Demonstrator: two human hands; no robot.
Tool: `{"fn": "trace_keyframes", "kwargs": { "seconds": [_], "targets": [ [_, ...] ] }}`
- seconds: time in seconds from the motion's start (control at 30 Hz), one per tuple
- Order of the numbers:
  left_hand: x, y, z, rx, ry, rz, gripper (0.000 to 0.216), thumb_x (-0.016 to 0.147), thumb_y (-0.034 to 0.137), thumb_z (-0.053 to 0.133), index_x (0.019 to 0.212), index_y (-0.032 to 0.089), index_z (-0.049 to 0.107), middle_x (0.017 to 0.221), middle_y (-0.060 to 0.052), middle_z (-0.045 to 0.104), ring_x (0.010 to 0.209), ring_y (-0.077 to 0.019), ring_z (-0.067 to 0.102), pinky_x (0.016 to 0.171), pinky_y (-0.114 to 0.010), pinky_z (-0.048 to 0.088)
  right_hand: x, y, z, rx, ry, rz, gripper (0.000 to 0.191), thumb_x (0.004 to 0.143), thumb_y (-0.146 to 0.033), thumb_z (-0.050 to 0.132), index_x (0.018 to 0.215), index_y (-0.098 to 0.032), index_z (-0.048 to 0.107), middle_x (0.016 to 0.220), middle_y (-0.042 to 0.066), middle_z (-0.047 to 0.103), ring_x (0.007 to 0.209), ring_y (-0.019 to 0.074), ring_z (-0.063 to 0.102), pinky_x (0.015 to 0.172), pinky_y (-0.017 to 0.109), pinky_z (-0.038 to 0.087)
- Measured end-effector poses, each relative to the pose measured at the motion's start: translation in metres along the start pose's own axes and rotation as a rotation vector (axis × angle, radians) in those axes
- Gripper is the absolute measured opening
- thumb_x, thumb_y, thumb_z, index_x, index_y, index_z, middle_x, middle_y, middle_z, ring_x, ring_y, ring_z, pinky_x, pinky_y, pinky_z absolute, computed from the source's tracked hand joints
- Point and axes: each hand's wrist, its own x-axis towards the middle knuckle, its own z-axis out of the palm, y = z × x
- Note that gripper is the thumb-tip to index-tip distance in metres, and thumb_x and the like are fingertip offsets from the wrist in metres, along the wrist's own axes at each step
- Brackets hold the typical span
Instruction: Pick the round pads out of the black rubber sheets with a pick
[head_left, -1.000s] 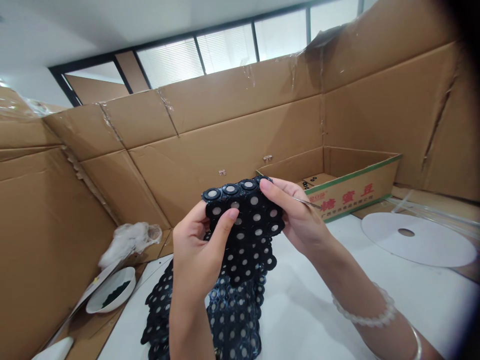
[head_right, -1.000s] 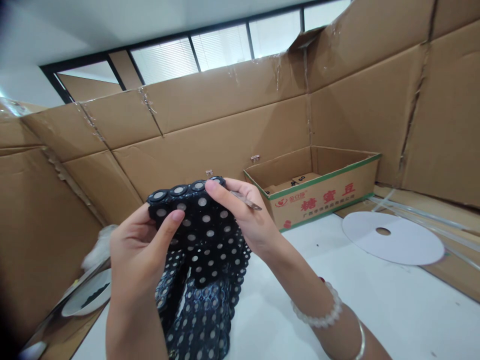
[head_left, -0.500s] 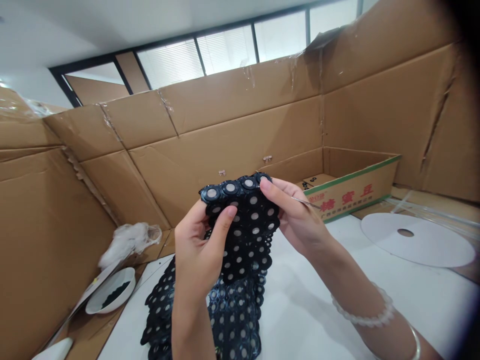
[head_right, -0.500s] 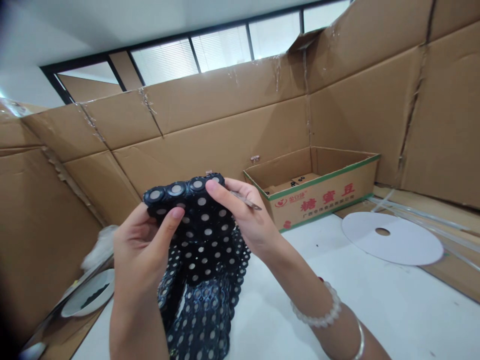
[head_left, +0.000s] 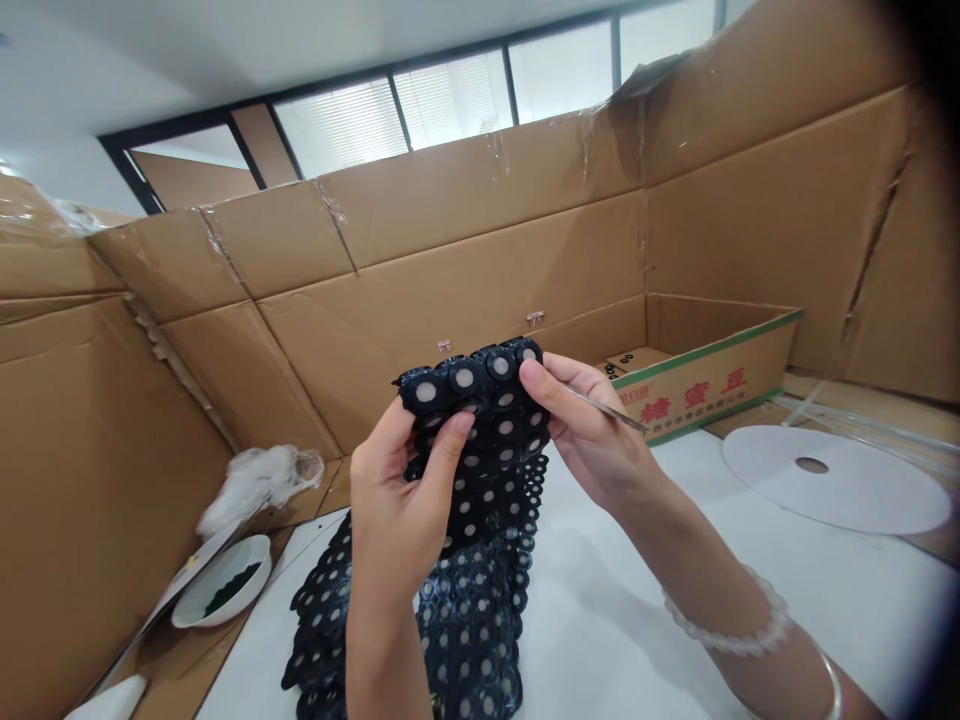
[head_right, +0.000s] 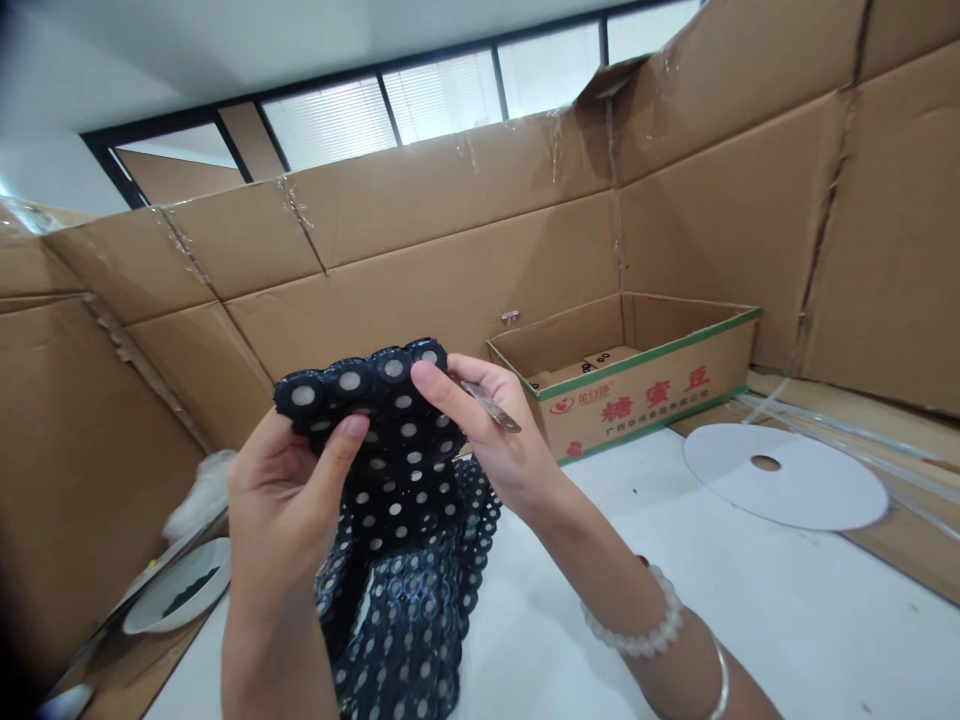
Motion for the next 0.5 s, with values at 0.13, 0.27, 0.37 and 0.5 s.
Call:
{"fn": "trace_keyframes", "kwargs": {
  "seconds": [0.13, 0.27, 0.37, 0.5],
  "targets": [
    [-0.0004, 0.0007, -0.0007, -0.019, 0.003, -0.016, 0.020, 0.087, 0.017, 0.069, 0.100, 0.032, 0.073, 0.095, 0.010, 0.075, 0.090, -0.0079, 0.067, 0.084, -0.015, 0.049, 0.0003, -0.0011, 0.0005, -0.013, 0.011, -0.003, 0.017, 0.090, -0.040, 0.068, 0.093, -0.025, 0.076, 0.088, 0.000, 0.070, 0.086, 0.0139, 0.061, 0.088, 0.027, 0.046],
    [-0.0004, 0.0007, -0.0001, -0.021, 0.007, -0.032, 0.021, 0.088, 0.018, 0.069, 0.102, 0.034, 0.073, 0.097, 0.011, 0.076, 0.091, -0.0069, 0.067, 0.085, -0.013, 0.049, 0.0004, -0.0005, 0.0003, -0.023, 0.017, -0.011, 0.017, 0.090, -0.039, 0.068, 0.089, -0.024, 0.075, 0.086, -0.001, 0.070, 0.084, 0.0141, 0.062, 0.087, 0.027, 0.047],
    [-0.0001, 0.0005, 0.0006, -0.032, 0.004, -0.051, 0.020, 0.088, 0.019, 0.070, 0.101, 0.033, 0.073, 0.096, 0.010, 0.076, 0.091, -0.0069, 0.068, 0.084, -0.013, 0.049, -0.0002, -0.0001, 0.0002, -0.029, 0.008, -0.026, 0.017, 0.091, -0.039, 0.067, 0.094, -0.025, 0.076, 0.089, 0.000, 0.072, 0.086, 0.0150, 0.063, 0.088, 0.028, 0.048],
    [0.0008, -0.0002, -0.0005, -0.079, -0.009, -0.094, 0.017, 0.088, 0.021, 0.069, 0.100, 0.033, 0.074, 0.097, 0.009, 0.075, 0.091, -0.0075, 0.067, 0.083, -0.013, 0.049, -0.0013, -0.0012, -0.0003, -0.076, -0.016, -0.092, 0.017, 0.087, -0.036, 0.071, 0.100, -0.027, 0.077, 0.094, 0.000, 0.073, 0.092, 0.0165, 0.064, 0.088, 0.028, 0.049]
  ]
}}
